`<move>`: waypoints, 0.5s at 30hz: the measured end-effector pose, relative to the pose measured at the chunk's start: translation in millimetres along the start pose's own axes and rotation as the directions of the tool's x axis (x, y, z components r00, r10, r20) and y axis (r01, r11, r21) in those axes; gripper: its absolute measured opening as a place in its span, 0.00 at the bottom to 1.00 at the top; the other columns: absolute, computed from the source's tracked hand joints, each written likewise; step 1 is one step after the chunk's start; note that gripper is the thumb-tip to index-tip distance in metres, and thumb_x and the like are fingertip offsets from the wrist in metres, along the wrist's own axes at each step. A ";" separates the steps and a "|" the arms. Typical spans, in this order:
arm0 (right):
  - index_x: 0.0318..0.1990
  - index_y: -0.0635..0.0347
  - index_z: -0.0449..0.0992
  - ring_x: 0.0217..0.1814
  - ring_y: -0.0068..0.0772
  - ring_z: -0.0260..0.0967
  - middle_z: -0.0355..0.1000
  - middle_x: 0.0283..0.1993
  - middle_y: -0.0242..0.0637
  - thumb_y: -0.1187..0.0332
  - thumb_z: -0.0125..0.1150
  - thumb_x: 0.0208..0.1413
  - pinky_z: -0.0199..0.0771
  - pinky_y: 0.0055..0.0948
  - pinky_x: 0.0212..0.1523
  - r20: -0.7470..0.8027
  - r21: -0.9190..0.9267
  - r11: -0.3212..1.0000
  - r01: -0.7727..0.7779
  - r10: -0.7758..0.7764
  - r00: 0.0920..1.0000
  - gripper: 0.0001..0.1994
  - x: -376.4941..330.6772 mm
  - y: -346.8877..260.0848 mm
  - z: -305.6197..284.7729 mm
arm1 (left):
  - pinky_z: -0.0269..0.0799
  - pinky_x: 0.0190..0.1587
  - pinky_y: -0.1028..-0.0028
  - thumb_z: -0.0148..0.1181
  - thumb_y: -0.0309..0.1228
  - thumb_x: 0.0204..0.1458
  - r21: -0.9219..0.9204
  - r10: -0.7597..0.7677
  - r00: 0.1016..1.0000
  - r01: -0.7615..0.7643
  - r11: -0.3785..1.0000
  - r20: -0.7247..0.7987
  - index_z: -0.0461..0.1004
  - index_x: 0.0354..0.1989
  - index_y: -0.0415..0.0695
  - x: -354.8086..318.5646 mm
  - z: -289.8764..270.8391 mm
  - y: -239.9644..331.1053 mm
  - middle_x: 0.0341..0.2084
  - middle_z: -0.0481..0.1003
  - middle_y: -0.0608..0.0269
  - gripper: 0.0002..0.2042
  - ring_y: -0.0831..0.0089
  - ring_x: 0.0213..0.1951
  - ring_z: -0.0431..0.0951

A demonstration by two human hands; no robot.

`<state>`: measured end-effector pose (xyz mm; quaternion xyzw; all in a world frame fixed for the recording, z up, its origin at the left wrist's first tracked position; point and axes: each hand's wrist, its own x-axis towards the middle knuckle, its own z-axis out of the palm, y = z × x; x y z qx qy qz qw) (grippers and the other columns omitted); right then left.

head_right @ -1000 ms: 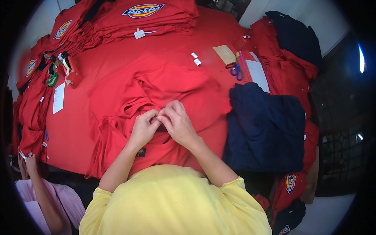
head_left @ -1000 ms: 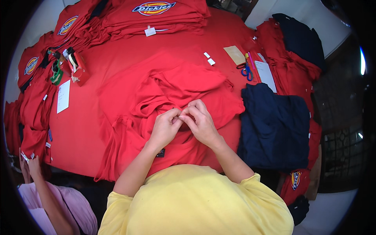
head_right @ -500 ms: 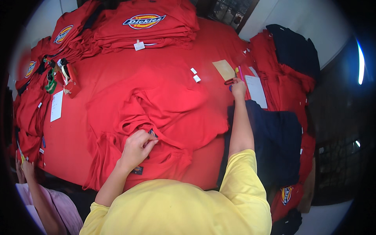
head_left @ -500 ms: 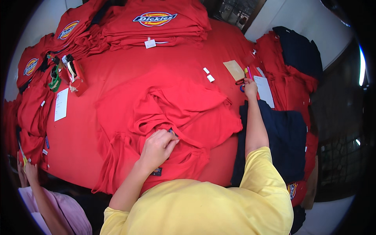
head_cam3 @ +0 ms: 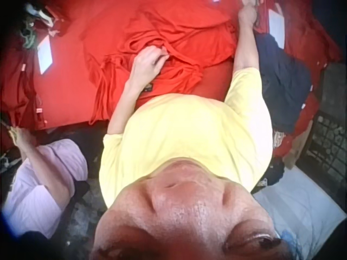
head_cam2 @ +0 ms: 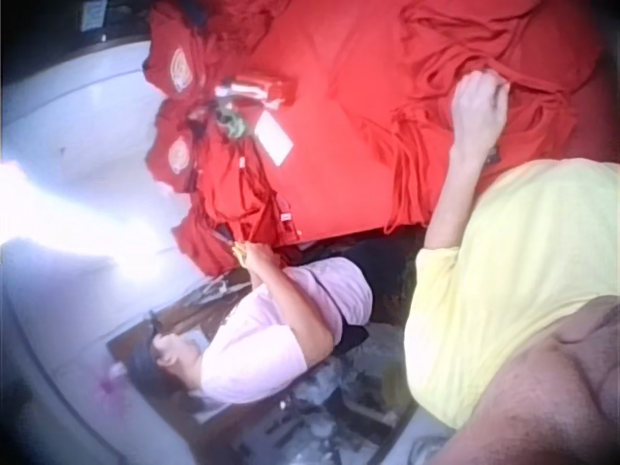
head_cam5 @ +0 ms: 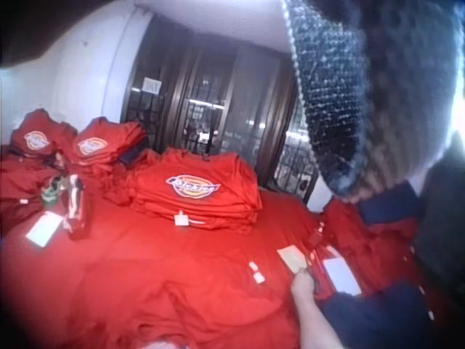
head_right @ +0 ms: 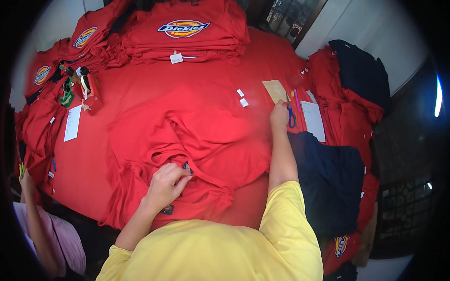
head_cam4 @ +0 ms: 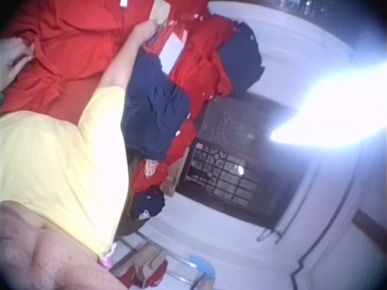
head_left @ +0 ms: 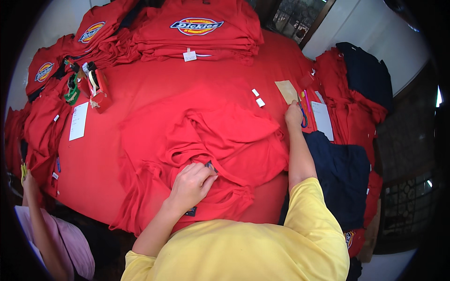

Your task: The person picks up, spreads out, and checks individual red shirts from a stack, then marks tags on some shirts using a pink marker.

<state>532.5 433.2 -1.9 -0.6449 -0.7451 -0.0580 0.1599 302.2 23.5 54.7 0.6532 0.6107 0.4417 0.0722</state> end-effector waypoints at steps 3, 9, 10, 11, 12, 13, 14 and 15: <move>0.46 0.70 0.70 0.50 0.57 0.70 0.70 0.48 0.57 0.71 0.52 0.53 0.72 0.45 0.50 0.146 0.031 0.999 -0.024 0.019 0.989 0.14 5.5 14.6 0.5 | 0.68 0.31 0.66 0.66 0.25 0.45 -0.006 0.032 0.999 -0.032 0.999 -0.039 0.75 0.27 0.41 -0.1 1.6 2.4 0.20 0.70 0.59 0.05 0.61 0.25 0.71; 0.44 0.71 0.72 0.50 0.62 0.70 0.71 0.47 0.60 0.70 0.51 0.53 0.71 0.50 0.51 0.037 -0.117 0.991 0.072 -0.068 0.997 0.15 -28.3 15.3 0.0 | 0.68 0.30 0.65 0.65 0.25 0.46 -0.003 0.063 0.996 -0.063 0.998 -0.070 0.74 0.28 0.40 -2.1 2.3 2.2 0.21 0.70 0.58 0.05 0.59 0.26 0.72; 0.44 0.71 0.73 0.50 0.62 0.70 0.71 0.46 0.60 0.70 0.51 0.53 0.70 0.50 0.51 0.018 -0.147 0.983 0.107 -0.106 0.994 0.15 -39.6 13.2 -1.6 | 0.68 0.30 0.65 0.64 0.25 0.46 0.008 0.066 0.995 -0.066 0.998 -0.072 0.74 0.28 0.40 -3.8 1.3 1.8 0.21 0.70 0.57 0.05 0.59 0.26 0.72; 0.44 0.70 0.73 0.48 0.61 0.71 0.71 0.45 0.60 0.70 0.51 0.52 0.71 0.50 0.49 0.048 -0.130 0.986 0.106 -0.101 0.994 0.15 -35.7 17.9 5.8 | 0.68 0.30 0.65 0.64 0.25 0.46 0.019 0.069 0.995 -0.068 0.998 -0.073 0.74 0.28 0.40 -2.2 -0.4 0.1 0.21 0.70 0.57 0.05 0.59 0.26 0.72; 0.44 0.70 0.73 0.46 0.59 0.72 0.71 0.44 0.60 0.70 0.51 0.52 0.72 0.49 0.48 0.083 -0.128 0.988 0.085 -0.075 0.994 0.15 -27.7 36.4 10.3 | 0.68 0.30 0.65 0.64 0.25 0.46 0.010 0.078 0.995 -0.077 0.997 -0.059 0.74 0.28 0.40 -1.4 0.7 0.2 0.21 0.70 0.57 0.05 0.58 0.27 0.72; 0.45 0.70 0.73 0.44 0.57 0.73 0.72 0.43 0.59 0.70 0.51 0.52 0.73 0.48 0.47 0.124 -0.126 0.990 0.066 -0.050 0.991 0.15 -23.7 53.6 16.3 | 0.68 0.30 0.65 0.64 0.24 0.46 -0.012 0.081 0.995 -0.082 0.997 -0.057 0.74 0.28 0.40 -0.3 0.8 1.5 0.21 0.70 0.57 0.04 0.59 0.27 0.72; 0.48 0.69 0.72 0.41 0.52 0.74 0.73 0.40 0.55 0.72 0.50 0.52 0.75 0.43 0.44 0.170 -0.079 0.996 0.031 -0.017 0.985 0.16 -20.8 62.0 15.4 | 0.67 0.30 0.65 0.64 0.24 0.46 -0.016 0.073 0.996 -0.074 0.997 -0.049 0.74 0.28 0.40 -1.7 1.2 1.0 0.21 0.70 0.57 0.04 0.59 0.26 0.72; 0.51 0.67 0.71 0.37 0.47 0.75 0.74 0.37 0.50 0.73 0.49 0.51 0.77 0.38 0.40 0.210 -0.026 1.000 -0.004 0.009 0.978 0.19 -21.5 64.1 9.1 | 0.67 0.30 0.65 0.64 0.24 0.46 -0.011 0.068 0.997 -0.069 0.998 -0.046 0.74 0.28 0.40 -3.8 1.3 0.8 0.21 0.70 0.58 0.04 0.60 0.26 0.71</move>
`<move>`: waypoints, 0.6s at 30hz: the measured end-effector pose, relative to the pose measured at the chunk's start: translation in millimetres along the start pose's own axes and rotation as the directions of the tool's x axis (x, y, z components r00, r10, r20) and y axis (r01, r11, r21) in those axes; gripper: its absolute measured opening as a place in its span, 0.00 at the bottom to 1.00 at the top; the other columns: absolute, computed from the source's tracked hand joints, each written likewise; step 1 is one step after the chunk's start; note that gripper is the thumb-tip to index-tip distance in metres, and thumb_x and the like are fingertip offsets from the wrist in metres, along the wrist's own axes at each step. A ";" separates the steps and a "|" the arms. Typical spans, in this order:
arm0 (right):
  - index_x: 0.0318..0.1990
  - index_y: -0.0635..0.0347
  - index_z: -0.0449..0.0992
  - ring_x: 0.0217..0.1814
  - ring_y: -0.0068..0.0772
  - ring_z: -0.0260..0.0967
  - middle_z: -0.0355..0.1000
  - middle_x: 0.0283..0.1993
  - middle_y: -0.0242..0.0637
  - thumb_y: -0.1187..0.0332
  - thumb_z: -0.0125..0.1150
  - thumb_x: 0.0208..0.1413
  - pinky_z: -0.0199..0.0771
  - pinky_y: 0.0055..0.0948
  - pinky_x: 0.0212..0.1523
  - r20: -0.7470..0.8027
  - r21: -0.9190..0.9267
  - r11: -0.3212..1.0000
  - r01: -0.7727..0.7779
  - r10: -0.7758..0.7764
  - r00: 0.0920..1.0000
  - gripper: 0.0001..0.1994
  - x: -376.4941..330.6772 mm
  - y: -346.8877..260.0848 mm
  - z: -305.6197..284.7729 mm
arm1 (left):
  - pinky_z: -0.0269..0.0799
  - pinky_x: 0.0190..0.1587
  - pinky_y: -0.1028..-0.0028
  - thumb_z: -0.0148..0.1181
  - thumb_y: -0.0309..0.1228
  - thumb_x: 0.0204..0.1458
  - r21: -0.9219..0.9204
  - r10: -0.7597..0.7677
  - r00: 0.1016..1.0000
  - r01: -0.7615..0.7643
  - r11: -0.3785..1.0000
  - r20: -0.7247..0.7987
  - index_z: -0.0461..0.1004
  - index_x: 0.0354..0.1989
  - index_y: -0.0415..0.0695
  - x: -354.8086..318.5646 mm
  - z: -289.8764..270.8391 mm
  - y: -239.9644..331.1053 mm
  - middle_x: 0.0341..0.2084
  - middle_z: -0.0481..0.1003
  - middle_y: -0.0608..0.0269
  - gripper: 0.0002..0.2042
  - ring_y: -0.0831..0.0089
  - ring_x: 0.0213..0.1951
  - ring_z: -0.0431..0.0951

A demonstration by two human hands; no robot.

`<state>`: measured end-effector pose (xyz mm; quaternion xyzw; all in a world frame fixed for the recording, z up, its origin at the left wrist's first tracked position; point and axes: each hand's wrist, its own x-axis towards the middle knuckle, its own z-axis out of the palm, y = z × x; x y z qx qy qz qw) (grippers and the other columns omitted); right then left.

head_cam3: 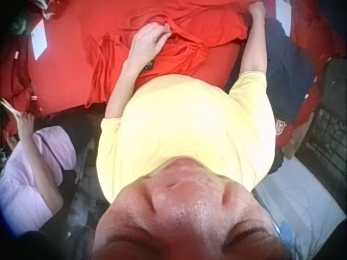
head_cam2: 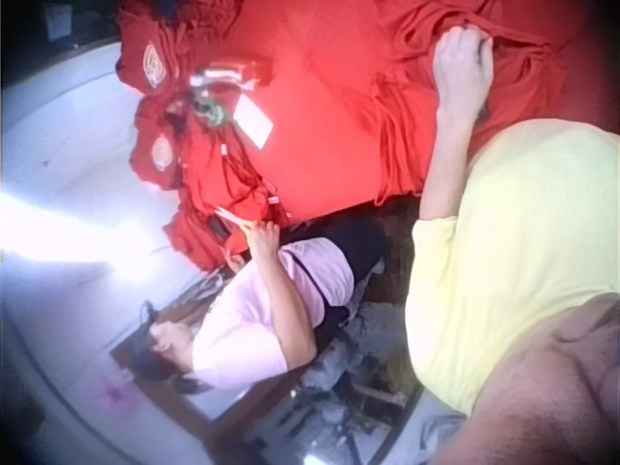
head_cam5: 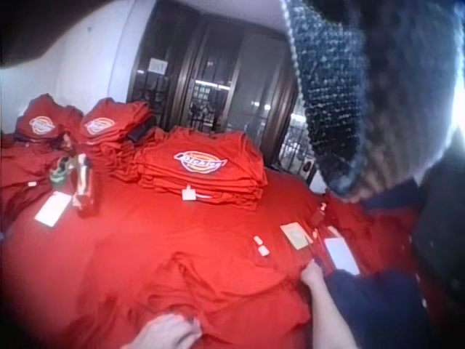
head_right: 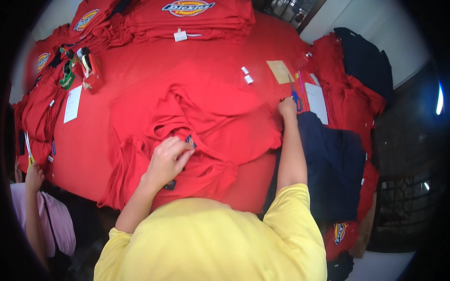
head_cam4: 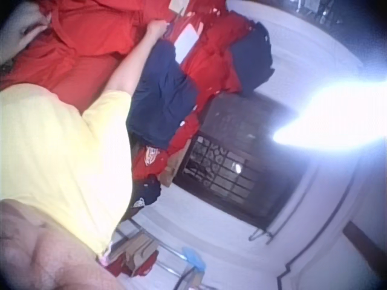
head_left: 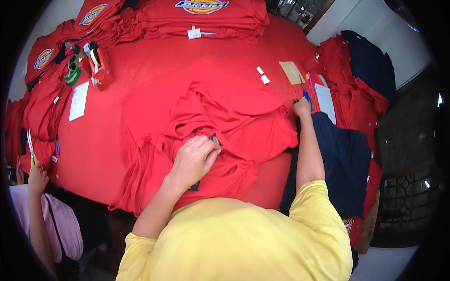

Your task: The person picks up, spreads out, and checks individual red shirts from a stack, then marks tags on some shirts using a pink marker.

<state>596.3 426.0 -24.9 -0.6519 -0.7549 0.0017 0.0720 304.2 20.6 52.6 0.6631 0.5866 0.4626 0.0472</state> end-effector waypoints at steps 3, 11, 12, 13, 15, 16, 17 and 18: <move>0.55 0.64 0.70 0.27 0.24 0.69 0.72 0.33 0.35 0.77 0.43 0.51 0.68 0.21 0.28 0.108 0.802 0.586 -0.116 0.048 0.993 0.22 -51.3 -39.4 -58.4 | 0.66 0.29 0.66 0.64 0.24 0.46 0.016 -0.023 1.000 0.024 1.000 -0.021 0.74 0.28 0.40 -7.3 0.3 -2.1 0.21 0.69 0.59 0.04 0.61 0.25 0.70; 0.47 0.59 0.74 0.36 0.34 0.73 0.74 0.41 0.38 0.70 0.65 0.49 0.72 0.28 0.36 -0.156 0.650 0.375 0.661 -0.785 0.599 0.16 -246.8 -163.5 -147.0 | 0.66 0.28 0.68 0.66 0.24 0.45 0.017 -0.035 0.999 0.036 0.999 -0.018 0.75 0.28 0.41 -5.2 0.9 -0.9 0.20 0.68 0.60 0.05 0.63 0.25 0.69; 0.45 0.58 0.74 0.36 0.37 0.73 0.73 0.40 0.38 0.69 0.66 0.48 0.71 0.31 0.36 -0.169 0.580 0.359 0.731 -0.825 0.539 0.15 -255.0 -165.8 -140.2 | 0.66 0.28 0.68 0.66 0.24 0.45 0.021 -0.027 0.999 0.027 0.999 -0.034 0.75 0.28 0.41 -4.3 0.7 -1.6 0.20 0.68 0.61 0.05 0.63 0.24 0.69; 0.44 0.57 0.74 0.35 0.38 0.72 0.72 0.38 0.37 0.69 0.66 0.48 0.70 0.32 0.35 -0.186 0.501 0.364 0.785 -0.841 0.509 0.15 -257.6 -164.8 -138.5 | 0.66 0.28 0.68 0.66 0.24 0.45 0.012 -0.026 0.999 0.027 1.000 -0.028 0.75 0.28 0.41 -3.7 0.9 -1.6 0.20 0.68 0.60 0.05 0.63 0.25 0.70; 0.42 0.57 0.75 0.33 0.39 0.70 0.70 0.34 0.35 0.69 0.66 0.47 0.69 0.35 0.33 -0.210 0.328 0.357 0.874 -0.875 0.437 0.14 -260.5 -164.8 -136.8 | 0.66 0.28 0.67 0.66 0.24 0.44 -0.002 -0.029 0.999 0.029 1.000 -0.023 0.75 0.28 0.40 -3.1 2.3 -0.6 0.20 0.69 0.60 0.05 0.63 0.25 0.70; 0.42 0.57 0.75 0.33 0.39 0.70 0.70 0.34 0.35 0.69 0.66 0.46 0.70 0.35 0.34 -0.183 0.324 0.386 0.864 -0.870 0.457 0.14 -262.7 -165.3 -136.2 | 0.66 0.29 0.67 0.66 0.24 0.44 -0.003 -0.031 0.999 0.031 1.000 -0.022 0.75 0.28 0.40 -3.2 2.6 -0.6 0.20 0.69 0.60 0.05 0.62 0.25 0.70; 0.42 0.57 0.76 0.34 0.38 0.70 0.70 0.33 0.35 0.69 0.67 0.46 0.70 0.35 0.35 -0.157 0.319 0.413 0.853 -0.864 0.478 0.14 -264.9 -165.8 -135.6 | 0.67 0.29 0.66 0.66 0.24 0.45 -0.005 -0.032 0.999 0.032 0.999 -0.022 0.75 0.28 0.40 -3.5 2.9 -0.7 0.20 0.69 0.60 0.05 0.62 0.25 0.70; 0.42 0.57 0.77 0.34 0.38 0.71 0.70 0.33 0.35 0.70 0.67 0.45 0.71 0.35 0.36 -0.130 0.312 0.447 0.838 -0.854 0.504 0.14 -266.7 -165.0 -135.4 | 0.67 0.29 0.66 0.66 0.24 0.45 -0.010 -0.029 0.999 0.029 1.000 -0.017 0.75 0.28 0.40 -3.4 3.5 -0.2 0.21 0.69 0.59 0.05 0.62 0.25 0.70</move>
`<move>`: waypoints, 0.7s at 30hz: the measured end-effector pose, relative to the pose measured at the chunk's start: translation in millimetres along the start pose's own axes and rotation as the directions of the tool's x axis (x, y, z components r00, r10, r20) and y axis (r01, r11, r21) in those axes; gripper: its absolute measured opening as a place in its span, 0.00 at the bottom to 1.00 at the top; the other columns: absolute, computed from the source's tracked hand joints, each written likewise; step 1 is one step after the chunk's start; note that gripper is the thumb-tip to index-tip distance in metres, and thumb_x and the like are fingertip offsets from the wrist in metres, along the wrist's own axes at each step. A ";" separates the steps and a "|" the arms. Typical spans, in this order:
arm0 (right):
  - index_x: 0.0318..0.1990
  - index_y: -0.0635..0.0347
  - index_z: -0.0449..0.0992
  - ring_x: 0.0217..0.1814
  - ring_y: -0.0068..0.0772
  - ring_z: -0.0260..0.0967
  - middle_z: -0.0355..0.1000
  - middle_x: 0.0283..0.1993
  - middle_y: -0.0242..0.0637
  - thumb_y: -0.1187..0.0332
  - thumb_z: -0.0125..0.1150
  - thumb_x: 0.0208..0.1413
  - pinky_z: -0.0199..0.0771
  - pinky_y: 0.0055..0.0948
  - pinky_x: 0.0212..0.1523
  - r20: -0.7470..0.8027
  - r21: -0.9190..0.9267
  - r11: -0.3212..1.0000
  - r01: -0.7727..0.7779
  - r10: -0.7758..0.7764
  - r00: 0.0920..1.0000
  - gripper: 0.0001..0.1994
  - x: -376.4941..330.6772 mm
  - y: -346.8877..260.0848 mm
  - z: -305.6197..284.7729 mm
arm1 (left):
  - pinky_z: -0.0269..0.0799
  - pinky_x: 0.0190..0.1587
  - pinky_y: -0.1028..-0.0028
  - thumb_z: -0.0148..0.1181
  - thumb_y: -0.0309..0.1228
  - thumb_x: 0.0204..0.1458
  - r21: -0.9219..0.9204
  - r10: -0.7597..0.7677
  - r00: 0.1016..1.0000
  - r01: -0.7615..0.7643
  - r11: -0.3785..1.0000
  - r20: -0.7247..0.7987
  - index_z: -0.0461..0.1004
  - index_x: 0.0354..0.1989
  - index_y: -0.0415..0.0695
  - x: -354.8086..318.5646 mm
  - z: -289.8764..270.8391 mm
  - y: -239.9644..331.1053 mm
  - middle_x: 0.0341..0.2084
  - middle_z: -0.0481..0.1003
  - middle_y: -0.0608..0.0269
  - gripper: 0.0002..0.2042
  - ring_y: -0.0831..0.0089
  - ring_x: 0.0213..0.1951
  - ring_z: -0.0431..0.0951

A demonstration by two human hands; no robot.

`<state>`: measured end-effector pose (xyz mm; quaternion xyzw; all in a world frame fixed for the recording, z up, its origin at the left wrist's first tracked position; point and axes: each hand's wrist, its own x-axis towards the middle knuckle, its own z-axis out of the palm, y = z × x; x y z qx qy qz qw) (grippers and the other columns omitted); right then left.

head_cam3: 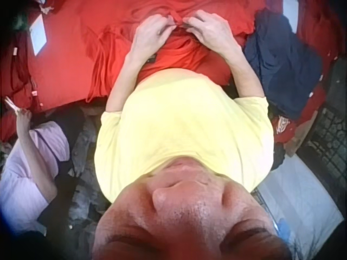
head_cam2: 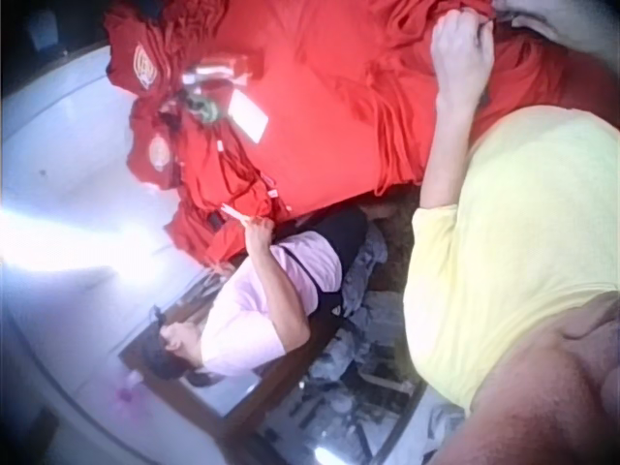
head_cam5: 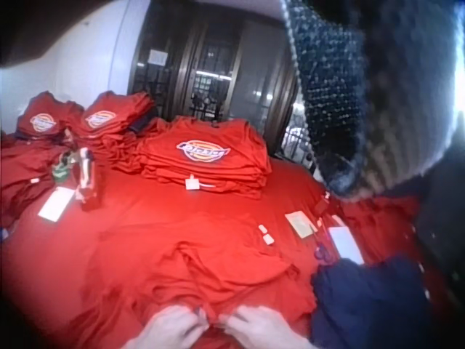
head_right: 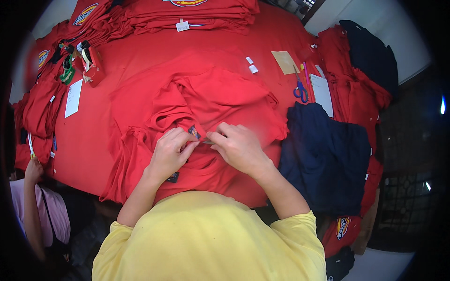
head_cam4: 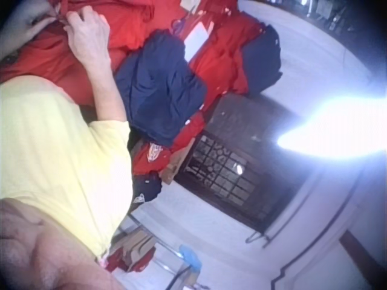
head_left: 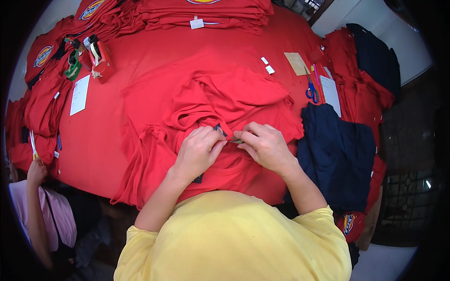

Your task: The person picks up, spreads out, and checks individual red shirts from a stack, then marks tags on some shirts using a pink marker.

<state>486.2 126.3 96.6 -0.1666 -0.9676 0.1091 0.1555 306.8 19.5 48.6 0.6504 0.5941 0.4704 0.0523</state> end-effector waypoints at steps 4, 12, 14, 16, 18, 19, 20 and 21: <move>0.41 0.57 0.78 0.32 0.38 0.70 0.69 0.32 0.35 0.69 0.67 0.45 0.70 0.34 0.35 -0.034 -0.020 0.999 0.044 -0.045 0.998 0.13 2.4 3.7 13.9 | 0.67 0.29 0.66 0.65 0.24 0.45 0.018 0.033 0.999 -0.033 0.999 -0.006 0.74 0.28 0.40 -0.2 -0.3 0.5 0.21 0.69 0.59 0.05 0.62 0.25 0.71; 0.41 0.57 0.77 0.32 0.35 0.70 0.68 0.31 0.33 0.69 0.65 0.46 0.68 0.33 0.33 -0.172 -0.012 0.999 0.031 -0.033 0.985 0.13 15.6 -0.3 14.4 | 0.67 0.29 0.67 0.65 0.24 0.45 -0.015 0.010 1.000 -0.010 1.000 0.012 0.74 0.27 0.40 -9.0 -11.6 8.3 0.21 0.70 0.59 0.05 0.62 0.26 0.71; 0.41 0.58 0.77 0.32 0.35 0.70 0.68 0.31 0.33 0.70 0.65 0.45 0.68 0.33 0.33 -0.151 -0.051 0.997 0.058 -0.065 0.986 0.13 19.1 -2.7 17.5 | 0.67 0.30 0.67 0.65 0.24 0.45 -0.017 0.026 1.000 -0.026 1.000 0.017 0.74 0.27 0.40 -8.9 -13.3 11.2 0.21 0.70 0.59 0.05 0.62 0.26 0.71; 0.40 0.59 0.77 0.33 0.35 0.70 0.68 0.31 0.34 0.70 0.64 0.45 0.68 0.33 0.33 -0.131 -0.085 0.993 0.085 -0.096 0.987 0.12 23.3 -3.5 20.4 | 0.68 0.31 0.67 0.65 0.24 0.45 -0.022 0.051 0.998 -0.050 0.998 0.027 0.74 0.27 0.41 -9.9 -13.4 12.5 0.22 0.70 0.59 0.05 0.62 0.26 0.71; 0.40 0.59 0.76 0.33 0.34 0.70 0.68 0.31 0.34 0.71 0.64 0.44 0.68 0.33 0.33 -0.115 -0.117 0.988 0.102 -0.116 0.987 0.13 26.2 -2.7 23.7 | 0.68 0.33 0.67 0.65 0.23 0.44 -0.037 0.087 0.995 -0.086 0.996 0.049 0.74 0.27 0.41 -13.3 -10.4 12.3 0.22 0.70 0.59 0.04 0.62 0.26 0.71; 0.40 0.59 0.76 0.33 0.35 0.70 0.68 0.32 0.34 0.71 0.63 0.44 0.68 0.33 0.33 -0.104 -0.116 0.988 0.104 -0.116 0.988 0.13 27.3 -2.0 24.8 | 0.69 0.33 0.67 0.64 0.22 0.43 -0.045 0.092 0.994 -0.090 0.995 0.062 0.75 0.27 0.41 -16.0 -8.2 12.9 0.23 0.71 0.60 0.04 0.62 0.27 0.71; 0.40 0.59 0.76 0.33 0.35 0.70 0.68 0.32 0.35 0.71 0.63 0.44 0.68 0.33 0.33 -0.094 -0.116 0.988 0.105 -0.116 0.989 0.13 28.3 -1.1 25.5 | 0.69 0.34 0.68 0.64 0.22 0.43 -0.053 0.103 0.992 -0.099 0.994 0.073 0.75 0.27 0.41 -17.3 -6.6 14.7 0.23 0.71 0.60 0.04 0.62 0.27 0.71; 0.40 0.59 0.76 0.33 0.35 0.70 0.68 0.32 0.35 0.71 0.63 0.44 0.68 0.33 0.33 -0.084 -0.114 0.988 0.105 -0.115 0.990 0.13 28.8 -0.7 26.4 | 0.69 0.34 0.68 0.64 0.22 0.43 -0.061 0.113 0.990 -0.108 0.992 0.086 0.75 0.27 0.42 -18.8 -5.0 16.7 0.24 0.71 0.60 0.05 0.62 0.27 0.71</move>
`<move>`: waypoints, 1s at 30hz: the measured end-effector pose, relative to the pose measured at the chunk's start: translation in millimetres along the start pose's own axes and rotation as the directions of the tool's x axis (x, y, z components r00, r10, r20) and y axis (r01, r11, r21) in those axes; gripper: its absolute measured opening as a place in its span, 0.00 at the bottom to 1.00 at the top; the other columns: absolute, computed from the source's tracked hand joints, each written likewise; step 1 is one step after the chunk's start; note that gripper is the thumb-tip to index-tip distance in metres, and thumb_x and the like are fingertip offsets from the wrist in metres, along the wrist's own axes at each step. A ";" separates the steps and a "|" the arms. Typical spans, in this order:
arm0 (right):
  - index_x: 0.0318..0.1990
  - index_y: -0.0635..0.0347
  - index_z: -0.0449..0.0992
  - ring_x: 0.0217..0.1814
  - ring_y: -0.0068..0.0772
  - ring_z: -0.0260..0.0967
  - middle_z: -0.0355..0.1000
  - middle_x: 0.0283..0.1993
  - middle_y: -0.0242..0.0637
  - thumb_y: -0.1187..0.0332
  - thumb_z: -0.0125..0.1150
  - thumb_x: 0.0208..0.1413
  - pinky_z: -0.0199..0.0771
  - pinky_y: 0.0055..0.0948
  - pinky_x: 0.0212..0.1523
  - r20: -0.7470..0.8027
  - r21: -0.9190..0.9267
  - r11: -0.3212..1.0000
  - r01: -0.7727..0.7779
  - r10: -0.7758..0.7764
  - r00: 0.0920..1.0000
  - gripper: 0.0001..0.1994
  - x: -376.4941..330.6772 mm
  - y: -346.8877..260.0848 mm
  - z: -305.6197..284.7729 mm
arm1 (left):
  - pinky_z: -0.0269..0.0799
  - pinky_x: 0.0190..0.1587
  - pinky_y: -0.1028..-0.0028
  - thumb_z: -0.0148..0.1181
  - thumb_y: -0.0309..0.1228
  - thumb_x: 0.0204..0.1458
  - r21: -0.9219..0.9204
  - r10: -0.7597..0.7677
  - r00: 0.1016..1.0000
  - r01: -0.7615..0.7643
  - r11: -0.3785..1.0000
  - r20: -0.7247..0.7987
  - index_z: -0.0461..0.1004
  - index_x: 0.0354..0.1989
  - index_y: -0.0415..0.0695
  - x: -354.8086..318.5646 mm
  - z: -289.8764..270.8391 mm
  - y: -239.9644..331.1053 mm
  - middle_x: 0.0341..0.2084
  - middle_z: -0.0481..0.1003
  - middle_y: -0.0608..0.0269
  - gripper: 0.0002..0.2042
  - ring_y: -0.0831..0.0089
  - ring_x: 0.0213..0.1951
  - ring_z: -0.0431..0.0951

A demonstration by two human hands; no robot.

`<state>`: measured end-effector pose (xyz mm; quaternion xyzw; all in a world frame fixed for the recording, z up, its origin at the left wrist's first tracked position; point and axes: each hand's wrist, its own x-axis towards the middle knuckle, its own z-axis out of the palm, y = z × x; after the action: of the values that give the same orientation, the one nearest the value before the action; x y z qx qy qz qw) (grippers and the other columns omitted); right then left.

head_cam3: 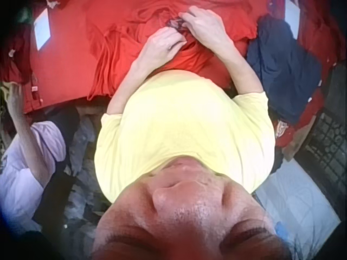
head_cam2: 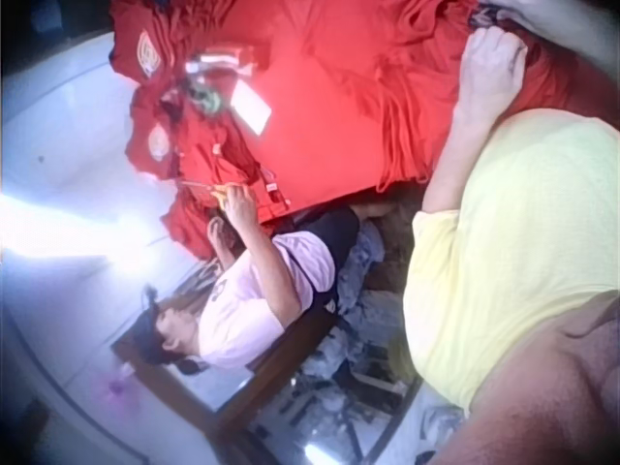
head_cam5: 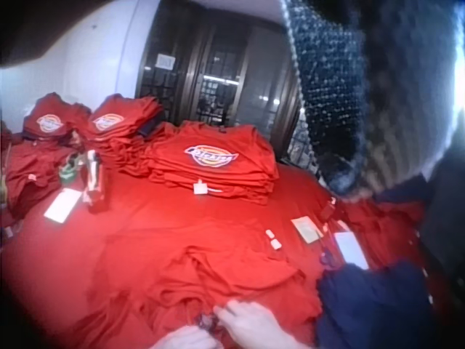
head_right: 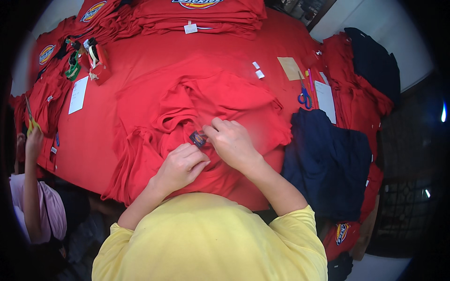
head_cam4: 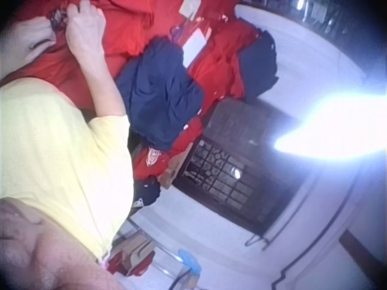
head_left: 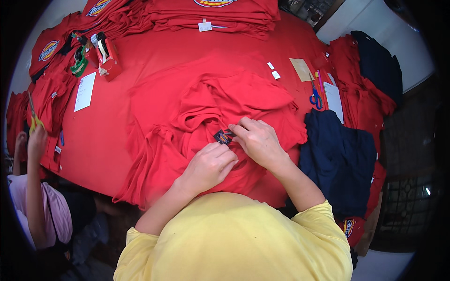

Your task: The person picks up, spreads out, and checks individual red shirts from a stack, then marks tags on some shirts using a pink marker.

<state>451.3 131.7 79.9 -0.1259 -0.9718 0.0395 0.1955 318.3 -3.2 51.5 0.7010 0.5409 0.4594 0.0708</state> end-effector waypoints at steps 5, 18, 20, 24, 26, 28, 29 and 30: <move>0.41 0.58 0.77 0.31 0.37 0.69 0.68 0.32 0.35 0.70 0.67 0.43 0.70 0.33 0.33 0.019 0.011 1.000 -0.005 0.005 1.000 0.15 0.9 -0.3 -3.7 | 0.69 0.34 0.69 0.63 0.22 0.43 -0.002 0.004 1.000 -0.004 1.000 0.019 0.75 0.28 0.42 -2.7 7.1 2.6 0.24 0.71 0.62 0.04 0.63 0.29 0.71; 0.40 0.59 0.78 0.32 0.37 0.70 0.69 0.31 0.35 0.72 0.66 0.43 0.71 0.33 0.32 -0.007 0.085 0.994 0.065 -0.065 0.998 0.13 7.7 -0.1 8.6 | 0.69 0.36 0.68 0.64 0.24 0.45 -0.002 0.029 0.998 -0.029 1.000 0.057 0.75 0.28 0.42 -1.6 12.5 6.9 0.25 0.71 0.61 0.04 0.64 0.30 0.72; 0.40 0.60 0.78 0.32 0.38 0.71 0.69 0.31 0.36 0.72 0.66 0.43 0.72 0.34 0.33 0.023 0.145 0.988 0.044 -0.048 0.999 0.13 7.5 1.2 10.4 | 0.70 0.37 0.68 0.64 0.23 0.45 -0.008 0.040 0.998 -0.039 0.999 0.053 0.75 0.28 0.42 -2.2 13.3 6.1 0.25 0.71 0.61 0.04 0.63 0.30 0.72; 0.39 0.61 0.77 0.33 0.41 0.71 0.70 0.32 0.38 0.73 0.66 0.43 0.72 0.36 0.33 0.038 0.200 0.980 0.027 -0.035 0.999 0.13 10.0 2.0 9.5 | 0.70 0.37 0.67 0.64 0.24 0.45 -0.005 0.010 0.998 -0.010 1.000 0.065 0.75 0.28 0.42 -4.4 14.0 5.3 0.25 0.71 0.61 0.04 0.63 0.31 0.73; 0.39 0.61 0.77 0.33 0.42 0.71 0.70 0.32 0.38 0.73 0.66 0.43 0.72 0.37 0.33 0.023 0.181 0.983 0.019 -0.024 0.999 0.13 9.9 4.4 5.4 | 0.70 0.37 0.67 0.64 0.24 0.45 -0.001 -0.008 0.999 0.008 1.000 0.054 0.75 0.28 0.42 -4.2 12.5 6.0 0.25 0.71 0.61 0.04 0.63 0.31 0.73; 0.39 0.61 0.76 0.33 0.43 0.71 0.70 0.32 0.39 0.73 0.66 0.43 0.72 0.38 0.33 0.042 0.181 0.983 0.009 -0.017 0.999 0.13 9.2 5.1 1.4 | 0.70 0.37 0.67 0.64 0.24 0.45 -0.003 -0.006 0.999 0.007 1.000 0.049 0.75 0.28 0.42 -3.5 11.6 5.8 0.25 0.71 0.61 0.04 0.63 0.31 0.73; 0.39 0.61 0.76 0.33 0.44 0.71 0.70 0.32 0.39 0.73 0.66 0.43 0.72 0.38 0.33 0.070 0.191 0.982 0.003 -0.017 0.997 0.13 8.6 4.4 -0.3 | 0.70 0.37 0.67 0.64 0.24 0.45 -0.005 -0.005 0.999 0.005 1.000 0.047 0.75 0.28 0.42 -3.3 11.3 5.9 0.25 0.71 0.61 0.04 0.63 0.31 0.73; 0.39 0.61 0.76 0.33 0.44 0.71 0.70 0.32 0.40 0.73 0.66 0.43 0.72 0.38 0.33 0.097 0.200 0.980 -0.003 -0.017 0.995 0.13 7.9 4.0 -0.9 | 0.70 0.37 0.67 0.64 0.24 0.45 -0.016 0.004 0.999 -0.003 1.000 0.036 0.75 0.28 0.42 -2.6 11.3 6.6 0.25 0.71 0.61 0.04 0.63 0.31 0.73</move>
<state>445.5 137.6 83.1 -0.1002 -0.9718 0.1424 0.1593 331.0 -3.5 47.6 0.7095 0.5348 0.4509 0.0852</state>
